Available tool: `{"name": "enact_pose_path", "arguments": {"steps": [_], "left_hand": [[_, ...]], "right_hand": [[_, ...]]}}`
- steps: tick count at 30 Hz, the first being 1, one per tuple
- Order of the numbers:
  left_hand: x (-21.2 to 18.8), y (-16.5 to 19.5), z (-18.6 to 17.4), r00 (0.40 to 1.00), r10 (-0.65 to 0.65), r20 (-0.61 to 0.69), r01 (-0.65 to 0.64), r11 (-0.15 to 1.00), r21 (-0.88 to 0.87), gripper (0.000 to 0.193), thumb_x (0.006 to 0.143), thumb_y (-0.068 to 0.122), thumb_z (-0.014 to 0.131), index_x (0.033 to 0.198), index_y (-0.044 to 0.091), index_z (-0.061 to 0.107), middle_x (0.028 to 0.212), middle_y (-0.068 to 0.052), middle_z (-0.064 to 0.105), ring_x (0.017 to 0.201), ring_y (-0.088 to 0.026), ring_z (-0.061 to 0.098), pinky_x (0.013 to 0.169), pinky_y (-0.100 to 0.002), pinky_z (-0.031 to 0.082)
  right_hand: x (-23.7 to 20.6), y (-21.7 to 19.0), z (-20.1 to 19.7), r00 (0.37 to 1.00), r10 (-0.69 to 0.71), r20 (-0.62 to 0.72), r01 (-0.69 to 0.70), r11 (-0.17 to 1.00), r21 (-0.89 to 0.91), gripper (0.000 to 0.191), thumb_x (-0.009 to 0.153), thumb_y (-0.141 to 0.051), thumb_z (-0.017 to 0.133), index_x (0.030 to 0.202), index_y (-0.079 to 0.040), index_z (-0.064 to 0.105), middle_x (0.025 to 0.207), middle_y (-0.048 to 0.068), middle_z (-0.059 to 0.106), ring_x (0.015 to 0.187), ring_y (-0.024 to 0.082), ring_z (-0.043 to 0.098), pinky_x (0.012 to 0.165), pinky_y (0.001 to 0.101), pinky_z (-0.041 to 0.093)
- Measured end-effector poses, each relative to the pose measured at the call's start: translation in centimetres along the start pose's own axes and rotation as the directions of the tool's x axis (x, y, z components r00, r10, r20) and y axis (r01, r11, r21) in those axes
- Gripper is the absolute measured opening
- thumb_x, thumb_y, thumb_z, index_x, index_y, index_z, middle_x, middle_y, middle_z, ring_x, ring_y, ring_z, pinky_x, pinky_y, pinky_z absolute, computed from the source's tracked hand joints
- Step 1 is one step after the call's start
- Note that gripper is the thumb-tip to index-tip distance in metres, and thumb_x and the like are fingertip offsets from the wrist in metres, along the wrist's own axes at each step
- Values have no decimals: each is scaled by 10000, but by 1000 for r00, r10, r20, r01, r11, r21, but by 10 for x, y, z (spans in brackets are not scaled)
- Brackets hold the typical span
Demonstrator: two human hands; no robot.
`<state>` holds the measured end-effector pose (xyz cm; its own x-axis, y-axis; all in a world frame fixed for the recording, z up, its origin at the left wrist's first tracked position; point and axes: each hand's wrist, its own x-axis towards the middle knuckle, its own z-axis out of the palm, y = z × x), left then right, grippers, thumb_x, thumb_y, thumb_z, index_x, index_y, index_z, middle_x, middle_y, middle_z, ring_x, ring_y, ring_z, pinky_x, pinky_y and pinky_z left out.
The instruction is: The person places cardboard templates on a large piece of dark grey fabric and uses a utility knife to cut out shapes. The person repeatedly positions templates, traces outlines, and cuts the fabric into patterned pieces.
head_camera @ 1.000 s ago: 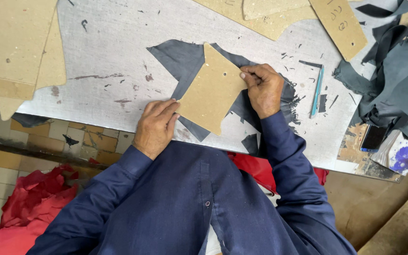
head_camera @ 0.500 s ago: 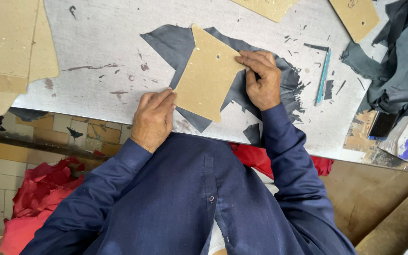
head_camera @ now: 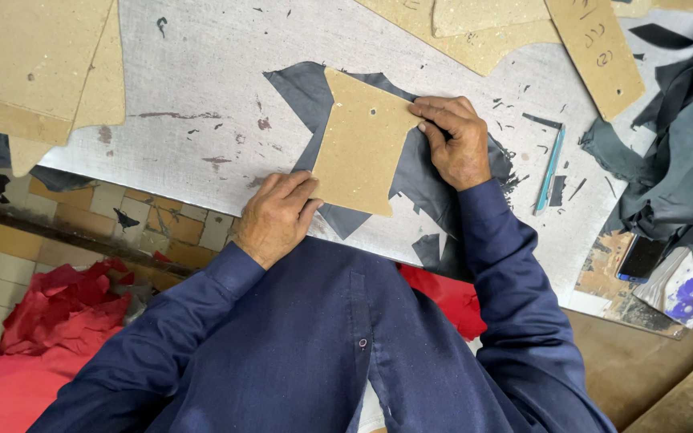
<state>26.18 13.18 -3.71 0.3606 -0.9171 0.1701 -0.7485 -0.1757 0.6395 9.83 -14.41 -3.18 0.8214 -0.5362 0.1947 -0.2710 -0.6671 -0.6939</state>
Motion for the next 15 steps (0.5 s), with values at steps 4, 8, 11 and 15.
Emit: {"name": "enact_pose_path", "arguments": {"steps": [4,8,11,15], "left_hand": [[-1,13,11,999,-46,-20,46,999,14,309,920,191,751,1148,-14,712,1212,-110,680,1071,-288,636,902,-388,554],[-6,29,24,990,-114,-80,116,993,21,303,935,161,742,1177,-17,714,1241,-120,678,1103,-295,633,931,-391,550],[-9,40,31,971,-184,-153,188,982,16,303,920,130,736,1183,-20,718,1252,-123,679,1120,-310,625,955,-403,542],[-10,56,41,952,-242,-185,239,970,-39,348,872,137,746,1168,-41,709,1237,-137,675,1109,-321,613,943,-408,536]], "right_hand": [[17,11,0,999,-54,5,54,996,68,278,894,67,765,1148,-47,774,1200,101,739,1122,263,693,986,335,557],[26,24,0,989,-149,18,148,988,41,235,904,53,787,1121,-38,783,1188,106,753,1089,263,691,958,343,556],[32,33,-2,982,-185,30,184,982,33,232,894,45,793,1115,-27,781,1168,106,768,1053,258,685,935,351,558],[38,39,-5,985,-165,55,161,985,66,242,889,20,812,1124,-19,769,1149,111,760,1033,259,683,899,341,563]]}}
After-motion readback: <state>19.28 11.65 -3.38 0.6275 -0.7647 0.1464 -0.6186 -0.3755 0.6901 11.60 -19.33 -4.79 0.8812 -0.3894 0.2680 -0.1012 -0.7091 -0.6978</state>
